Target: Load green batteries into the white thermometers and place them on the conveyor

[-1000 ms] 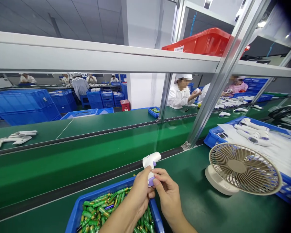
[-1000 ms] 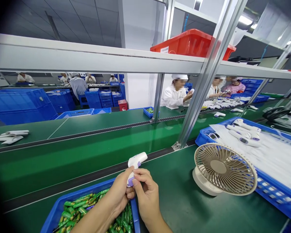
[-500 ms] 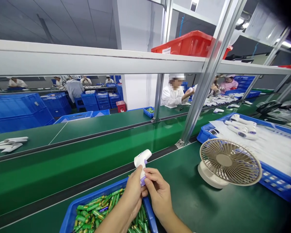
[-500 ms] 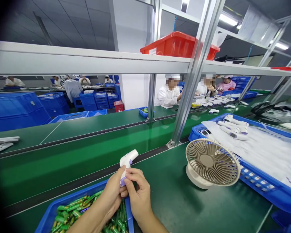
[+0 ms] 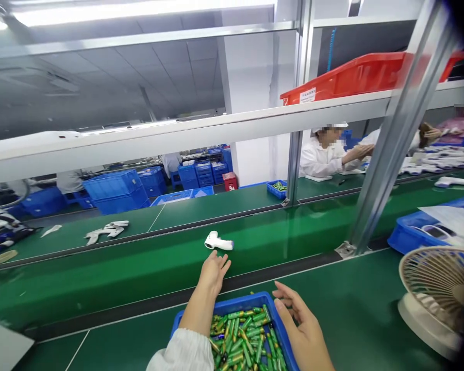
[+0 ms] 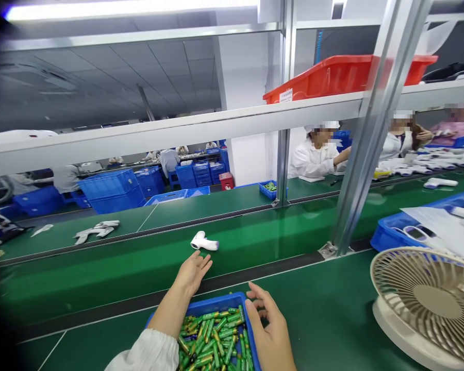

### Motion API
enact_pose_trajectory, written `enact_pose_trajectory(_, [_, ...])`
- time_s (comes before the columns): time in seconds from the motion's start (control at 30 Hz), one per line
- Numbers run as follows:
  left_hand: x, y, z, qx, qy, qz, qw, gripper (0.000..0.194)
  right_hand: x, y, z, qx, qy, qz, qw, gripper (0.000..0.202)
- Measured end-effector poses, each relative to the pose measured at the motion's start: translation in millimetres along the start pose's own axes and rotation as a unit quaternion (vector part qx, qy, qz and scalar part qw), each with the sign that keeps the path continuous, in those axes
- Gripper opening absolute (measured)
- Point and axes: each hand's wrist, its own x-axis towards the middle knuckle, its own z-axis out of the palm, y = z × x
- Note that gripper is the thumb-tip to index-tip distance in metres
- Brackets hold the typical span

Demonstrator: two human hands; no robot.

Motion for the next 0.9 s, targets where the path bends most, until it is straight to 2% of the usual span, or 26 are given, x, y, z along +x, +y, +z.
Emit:
enact_pose_trajectory(0.1, [-0.6,-3.0,-0.9,0.008,0.015,0.029,0.999,0.05,2.0,5.2,-1.6,0.005,-0.015,0.017,1.0,0.048])
enact_pose_trajectory(0.27, [0.9,-3.1,0.0,0.029,0.04,0.052,0.997,0.029,0.8,3.7,-0.9,-0.018,-0.032,0.001,0.999,0.041])
enact_pose_trajectory(0.33, [0.9,-2.7,0.9,0.03,0.041,0.054,0.997,0.021,-1.5,-2.7,-1.0,-0.039,-0.027,-0.048,0.998,0.035])
enact_pose_trajectory(0.43, [-0.7,-2.5,2.5,0.025,0.036,0.056,0.997,0.016,-5.1,-14.4,-2.5,-0.106,-0.016,-0.178,0.978,0.023])
enact_pose_trajectory(0.5, [-2.2,-2.6,3.1,0.02,0.036,0.055,0.998,0.016,-8.5,-22.8,-2.7,-0.152,-0.029,-0.272,0.95,0.018])
enact_pose_trajectory(0.57, [-3.3,-2.9,3.0,0.014,0.037,0.054,0.998,0.015,-13.3,-32.9,0.6,-0.193,-0.075,-0.331,0.921,0.02])
enact_pose_trajectory(0.67, [-2.7,-4.1,2.0,0.007,0.032,0.049,0.998,0.013,-20.7,-51.6,15.8,-0.287,-0.215,-0.323,0.876,0.025])
enact_pose_trajectory(0.77, [0.2,-5.8,1.3,0.001,0.026,0.043,0.999,0.014,-23.0,-66.9,40.8,-0.396,-0.349,-0.281,0.802,0.027])
enact_pose_trajectory(0.83, [1.5,-7.0,1.3,-0.003,0.024,0.042,0.999,0.015,-21.4,-68.3,56.6,-0.448,-0.381,-0.288,0.756,0.03])
enact_pose_trajectory(0.9, [1.6,-8.2,1.7,-0.006,0.022,0.042,0.999,0.014,-18.5,-59.5,67.2,-0.477,-0.381,-0.318,0.726,0.03])
